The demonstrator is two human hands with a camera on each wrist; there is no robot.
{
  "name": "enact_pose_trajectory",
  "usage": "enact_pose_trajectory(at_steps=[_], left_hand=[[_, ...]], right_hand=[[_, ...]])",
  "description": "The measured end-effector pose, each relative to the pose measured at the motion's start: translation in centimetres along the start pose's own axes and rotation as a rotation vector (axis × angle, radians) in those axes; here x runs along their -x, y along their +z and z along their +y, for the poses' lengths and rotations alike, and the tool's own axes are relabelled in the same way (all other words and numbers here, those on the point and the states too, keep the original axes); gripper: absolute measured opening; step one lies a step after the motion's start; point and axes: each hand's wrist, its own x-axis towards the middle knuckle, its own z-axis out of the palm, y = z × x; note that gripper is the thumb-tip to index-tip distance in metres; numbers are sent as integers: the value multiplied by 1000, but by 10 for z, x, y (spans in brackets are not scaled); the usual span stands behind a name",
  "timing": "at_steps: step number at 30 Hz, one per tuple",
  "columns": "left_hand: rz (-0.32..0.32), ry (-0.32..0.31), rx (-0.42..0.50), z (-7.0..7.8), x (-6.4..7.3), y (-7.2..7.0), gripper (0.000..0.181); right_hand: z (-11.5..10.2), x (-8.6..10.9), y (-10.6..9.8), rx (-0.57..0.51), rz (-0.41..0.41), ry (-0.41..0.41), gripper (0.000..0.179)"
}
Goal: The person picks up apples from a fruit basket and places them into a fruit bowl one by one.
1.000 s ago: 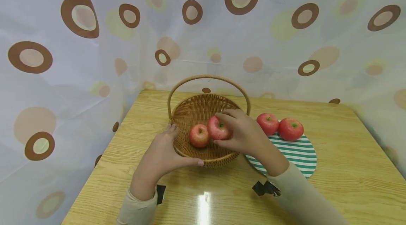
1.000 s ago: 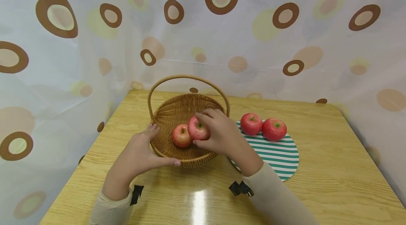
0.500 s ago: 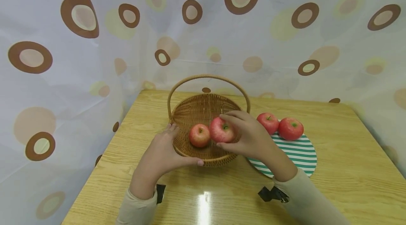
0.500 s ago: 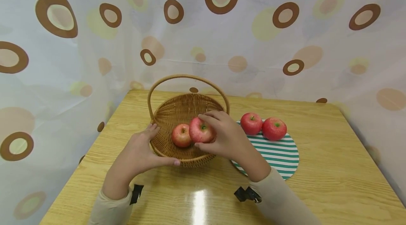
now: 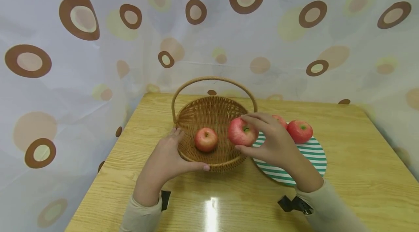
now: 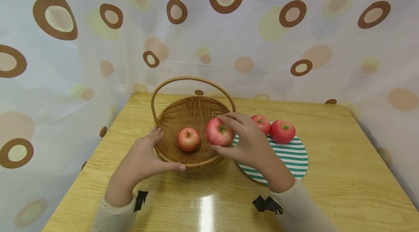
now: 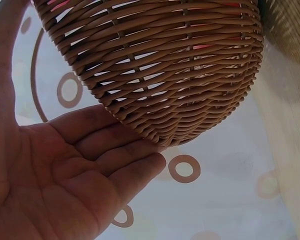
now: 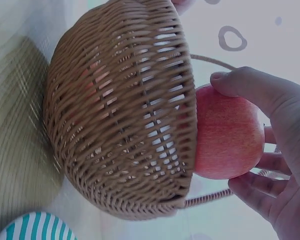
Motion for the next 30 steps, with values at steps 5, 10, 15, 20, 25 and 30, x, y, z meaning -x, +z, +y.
enact_pose_trajectory(at_steps=[5,10,15,20,25,30], left_hand=[[-5,4,0,-1,0,1,124],[-3,-5,-6,-2,0,0,129],[-10,-10,-13,-2,0,1,133],[-17,-18,-11,0,0,0,134],[-32,-43,-16,1,1,-1,136],[-42,-66,-23,1,2,-1,138]], right_hand=[[4,5,-7,9,22,13,80],[7,8,-12,4,16,41,81],[9,11,-17,20,17,71,82],[11,15,-23,1,36,59,79],[15,19,-29,-31,36,52,76],[20,27,-34,1,42,62,77]])
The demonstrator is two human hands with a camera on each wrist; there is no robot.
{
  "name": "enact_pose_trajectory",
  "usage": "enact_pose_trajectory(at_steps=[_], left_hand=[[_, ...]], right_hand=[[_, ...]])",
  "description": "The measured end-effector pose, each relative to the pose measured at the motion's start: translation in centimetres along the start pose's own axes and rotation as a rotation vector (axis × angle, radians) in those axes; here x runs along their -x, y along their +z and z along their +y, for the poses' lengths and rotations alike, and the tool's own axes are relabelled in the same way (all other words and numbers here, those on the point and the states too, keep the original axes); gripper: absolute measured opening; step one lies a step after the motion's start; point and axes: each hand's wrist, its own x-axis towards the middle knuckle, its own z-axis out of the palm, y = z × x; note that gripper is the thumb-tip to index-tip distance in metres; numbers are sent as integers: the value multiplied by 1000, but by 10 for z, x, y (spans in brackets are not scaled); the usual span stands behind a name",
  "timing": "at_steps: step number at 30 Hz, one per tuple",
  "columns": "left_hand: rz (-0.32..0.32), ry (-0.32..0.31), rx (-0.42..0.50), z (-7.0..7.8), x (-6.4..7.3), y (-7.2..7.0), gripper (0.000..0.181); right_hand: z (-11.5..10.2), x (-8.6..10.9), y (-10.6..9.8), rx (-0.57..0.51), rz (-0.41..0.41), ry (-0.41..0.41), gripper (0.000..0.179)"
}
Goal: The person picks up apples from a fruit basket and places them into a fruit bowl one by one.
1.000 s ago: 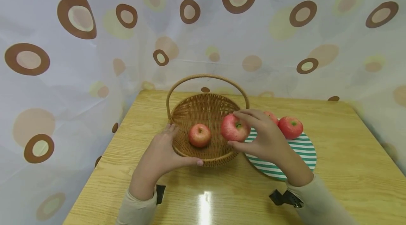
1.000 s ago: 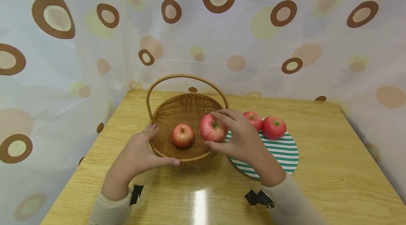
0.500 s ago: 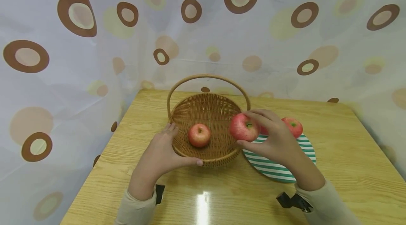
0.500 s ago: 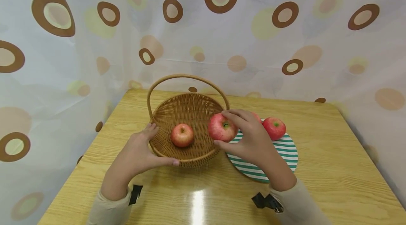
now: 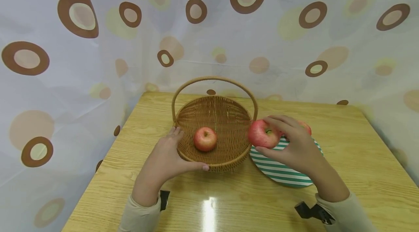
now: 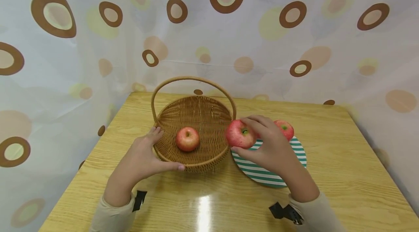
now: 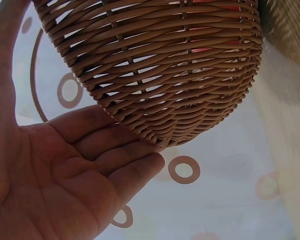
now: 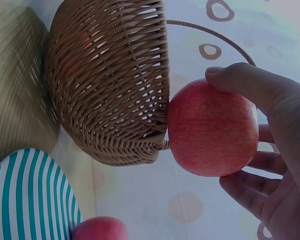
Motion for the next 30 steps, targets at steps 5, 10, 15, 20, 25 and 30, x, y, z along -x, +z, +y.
enact_pose_trajectory(at_steps=[5,10,15,20,25,30], left_hand=[[9,12,14,-2,0,1,136],[6,20,-2,-2,-2,1,137],[10,22,6,-3,-3,2,136],[11,21,9,-3,-1,2,135],[9,36,19,-3,-1,2,133],[13,37,15,-3,0,2,131]], right_hand=[[6,7,-6,17,7,-7,78],[15,15,-13,38,26,5,80],[28,23,-18,53,24,37,77],[39,31,-21,72,4,83,73],[49,38,-25,98,-23,131,71],[57,43,-29,115,-52,187,71]])
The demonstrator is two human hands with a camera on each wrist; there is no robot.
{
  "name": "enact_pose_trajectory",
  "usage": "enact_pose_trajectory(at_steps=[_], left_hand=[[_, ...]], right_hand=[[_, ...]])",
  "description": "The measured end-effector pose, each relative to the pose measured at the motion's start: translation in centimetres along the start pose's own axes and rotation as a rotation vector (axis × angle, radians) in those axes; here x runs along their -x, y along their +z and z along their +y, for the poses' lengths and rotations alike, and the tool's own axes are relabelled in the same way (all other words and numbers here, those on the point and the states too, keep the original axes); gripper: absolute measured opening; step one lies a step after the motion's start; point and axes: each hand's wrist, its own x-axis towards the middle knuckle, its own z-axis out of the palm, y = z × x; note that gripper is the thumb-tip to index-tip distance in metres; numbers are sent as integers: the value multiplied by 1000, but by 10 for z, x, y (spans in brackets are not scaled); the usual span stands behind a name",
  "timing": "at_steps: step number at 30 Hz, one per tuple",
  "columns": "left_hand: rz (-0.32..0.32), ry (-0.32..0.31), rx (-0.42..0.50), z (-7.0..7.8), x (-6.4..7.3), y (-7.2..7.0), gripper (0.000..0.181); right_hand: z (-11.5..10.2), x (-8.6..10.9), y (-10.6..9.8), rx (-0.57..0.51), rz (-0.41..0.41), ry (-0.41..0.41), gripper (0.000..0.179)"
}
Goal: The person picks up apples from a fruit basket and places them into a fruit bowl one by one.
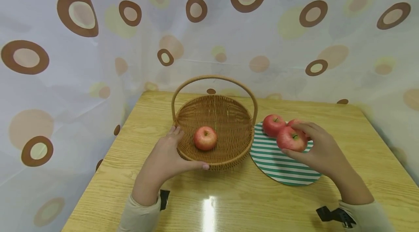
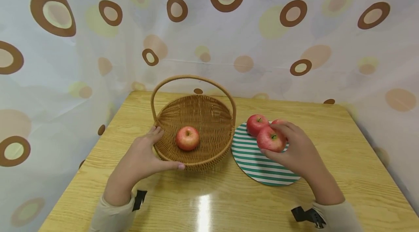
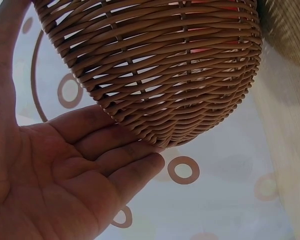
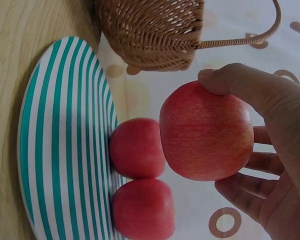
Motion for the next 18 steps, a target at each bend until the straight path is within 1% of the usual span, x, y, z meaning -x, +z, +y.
enact_pose_trajectory(at_steps=[6,18], left_hand=[[9,22,5,-1,0,1,127],[-3,-13,8,0,-1,1,132]], right_hand=[[12,4,-3,46,-46,48,71],[30,11,-3,61,-103,144,72]])
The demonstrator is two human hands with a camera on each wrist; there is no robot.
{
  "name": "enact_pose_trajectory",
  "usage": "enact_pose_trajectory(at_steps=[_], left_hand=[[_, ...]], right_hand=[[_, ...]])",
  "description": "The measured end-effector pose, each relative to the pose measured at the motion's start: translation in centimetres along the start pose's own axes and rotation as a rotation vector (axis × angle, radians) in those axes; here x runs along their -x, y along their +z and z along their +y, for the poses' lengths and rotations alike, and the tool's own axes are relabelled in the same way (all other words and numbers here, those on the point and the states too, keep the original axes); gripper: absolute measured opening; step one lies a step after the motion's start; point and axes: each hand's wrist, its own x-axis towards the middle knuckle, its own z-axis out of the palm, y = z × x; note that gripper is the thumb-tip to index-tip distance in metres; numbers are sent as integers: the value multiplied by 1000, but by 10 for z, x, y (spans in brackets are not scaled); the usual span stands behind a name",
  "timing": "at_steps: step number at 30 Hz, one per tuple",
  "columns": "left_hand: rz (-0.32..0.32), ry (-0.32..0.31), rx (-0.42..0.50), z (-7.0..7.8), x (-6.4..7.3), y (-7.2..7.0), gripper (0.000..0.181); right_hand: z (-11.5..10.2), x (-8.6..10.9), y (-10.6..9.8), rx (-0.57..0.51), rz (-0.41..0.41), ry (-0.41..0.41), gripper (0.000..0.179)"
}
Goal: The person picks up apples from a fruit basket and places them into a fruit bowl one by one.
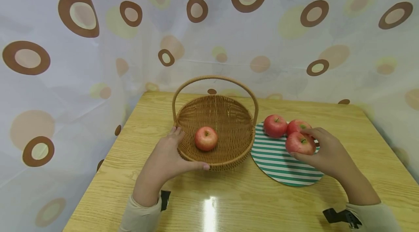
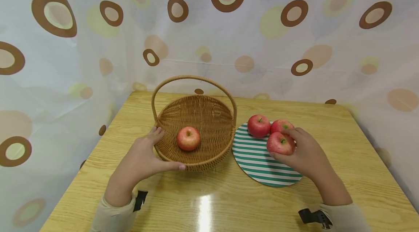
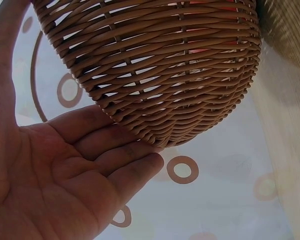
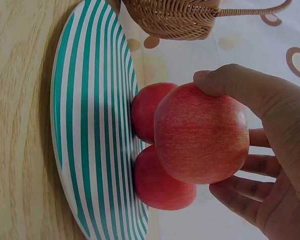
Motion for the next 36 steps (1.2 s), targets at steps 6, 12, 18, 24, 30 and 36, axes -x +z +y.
enact_pose_trajectory(at_steps=[6,12,18,24,30,36], left_hand=[[-1,-6,1,0,0,0,132],[3,-7,0,-1,-1,1,131],[9,3,2,-2,-1,2,130],[4,-6,0,-2,-1,1,131],[-4,-17,-8,-1,-1,1,131],[-4,-20,-10,-1,0,0,131]], right_hand=[[6,2,0,-9,-30,35,73],[10,3,0,3,-47,54,76],[15,4,1,7,-47,52,77],[19,7,2,4,-28,43,74],[21,8,4,-4,-46,56,76],[22,12,4,8,-75,102,76]])
